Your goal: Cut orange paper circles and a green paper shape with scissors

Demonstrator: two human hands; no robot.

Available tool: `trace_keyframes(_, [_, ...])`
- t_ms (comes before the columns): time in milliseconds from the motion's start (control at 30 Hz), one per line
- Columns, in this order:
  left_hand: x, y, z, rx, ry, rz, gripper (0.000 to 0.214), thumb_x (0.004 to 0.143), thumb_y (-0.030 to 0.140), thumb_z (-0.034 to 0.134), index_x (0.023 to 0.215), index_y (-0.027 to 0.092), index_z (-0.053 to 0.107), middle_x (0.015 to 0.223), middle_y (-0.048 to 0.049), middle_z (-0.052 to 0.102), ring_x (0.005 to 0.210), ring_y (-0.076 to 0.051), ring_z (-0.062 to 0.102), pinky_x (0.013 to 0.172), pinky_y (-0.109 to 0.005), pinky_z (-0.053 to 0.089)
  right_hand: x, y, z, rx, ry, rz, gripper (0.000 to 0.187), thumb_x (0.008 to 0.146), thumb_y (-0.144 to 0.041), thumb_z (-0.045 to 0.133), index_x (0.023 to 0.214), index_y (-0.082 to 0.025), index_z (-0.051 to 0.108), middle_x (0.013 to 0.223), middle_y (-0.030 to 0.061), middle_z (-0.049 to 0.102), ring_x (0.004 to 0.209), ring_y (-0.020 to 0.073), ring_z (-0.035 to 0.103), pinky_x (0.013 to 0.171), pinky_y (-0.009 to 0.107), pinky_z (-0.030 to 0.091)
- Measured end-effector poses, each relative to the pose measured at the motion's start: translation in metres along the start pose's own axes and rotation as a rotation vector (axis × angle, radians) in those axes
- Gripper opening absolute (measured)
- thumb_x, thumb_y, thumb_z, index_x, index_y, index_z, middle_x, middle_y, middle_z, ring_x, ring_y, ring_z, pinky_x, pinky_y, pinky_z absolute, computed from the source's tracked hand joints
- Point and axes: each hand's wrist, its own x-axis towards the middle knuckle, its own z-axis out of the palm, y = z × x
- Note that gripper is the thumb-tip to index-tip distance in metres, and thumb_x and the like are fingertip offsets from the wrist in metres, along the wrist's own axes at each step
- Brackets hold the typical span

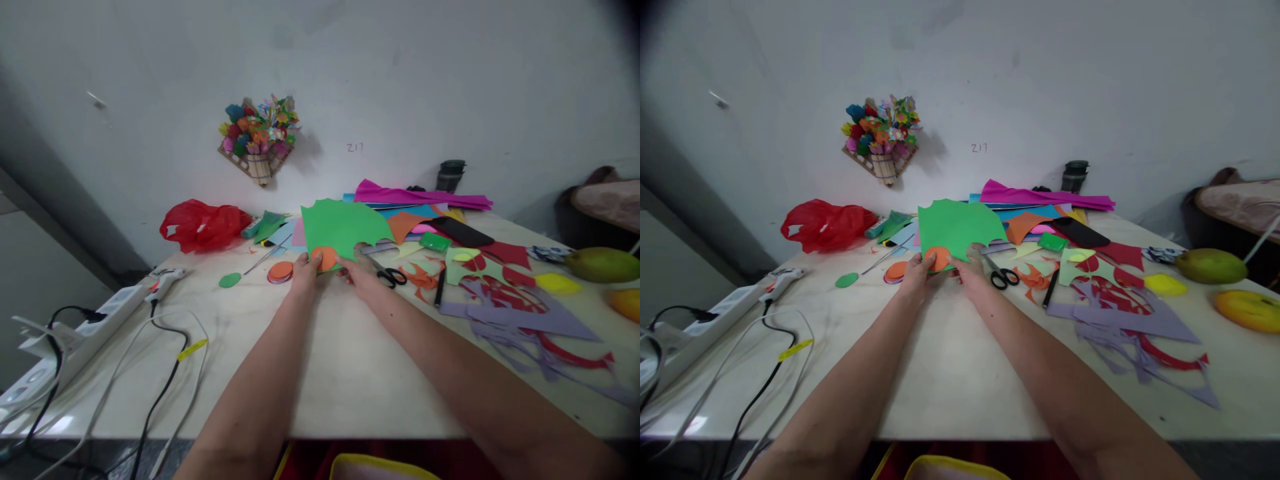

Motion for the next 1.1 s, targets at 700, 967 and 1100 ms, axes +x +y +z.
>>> trace_keyframes(700, [-0.004, 0.002, 0.01, -0.125, -0.058, -0.104, 0.024, 0.077, 0.021, 0.086, 0.093, 0.016, 0.068, 0.092, -0.0091, 0.078, 0.086, -0.023, 0.077, 0.084, -0.039, 0.064, 0.007, 0.006, 0.0, -0.058, 0.036, -0.066, 0.034, 0.07, -0.021, 0.09, 0.075, -0.022, 0.056, 0.056, -0.0059, 0.057, 0.041, 0.0093, 0.048, 0.035, 0.02, 0.029])
trace_keyframes(967, [-0.002, -0.001, 0.01, -0.172, -0.076, -0.173, 0.012, 0.079, 0.011, 0.08, 0.089, 0.012, 0.073, 0.09, -0.0125, 0.08, 0.088, -0.025, 0.078, 0.09, -0.037, 0.065, 0.011, 0.008, -0.002, -0.073, 0.007, -0.074, 0.034, 0.069, -0.022, 0.092, 0.076, -0.022, 0.059, 0.058, -0.0067, 0.06, 0.042, 0.0078, 0.048, 0.038, 0.019, 0.034])
trace_keyframes(1100, [-0.001, -0.002, 0.005, -0.129, -0.115, -0.216, 0.015, 0.078, 0.01, 0.082, 0.091, 0.01, 0.074, 0.091, -0.0129, 0.081, 0.091, -0.027, 0.079, 0.096, -0.043, 0.063, 0.018, 0.012, -0.005, -0.247, 0.012, -0.123, 0.027, 0.073, -0.024, 0.088, 0.073, -0.021, 0.06, 0.057, -0.005, 0.061, 0.043, 0.0101, 0.051, 0.044, 0.021, 0.043])
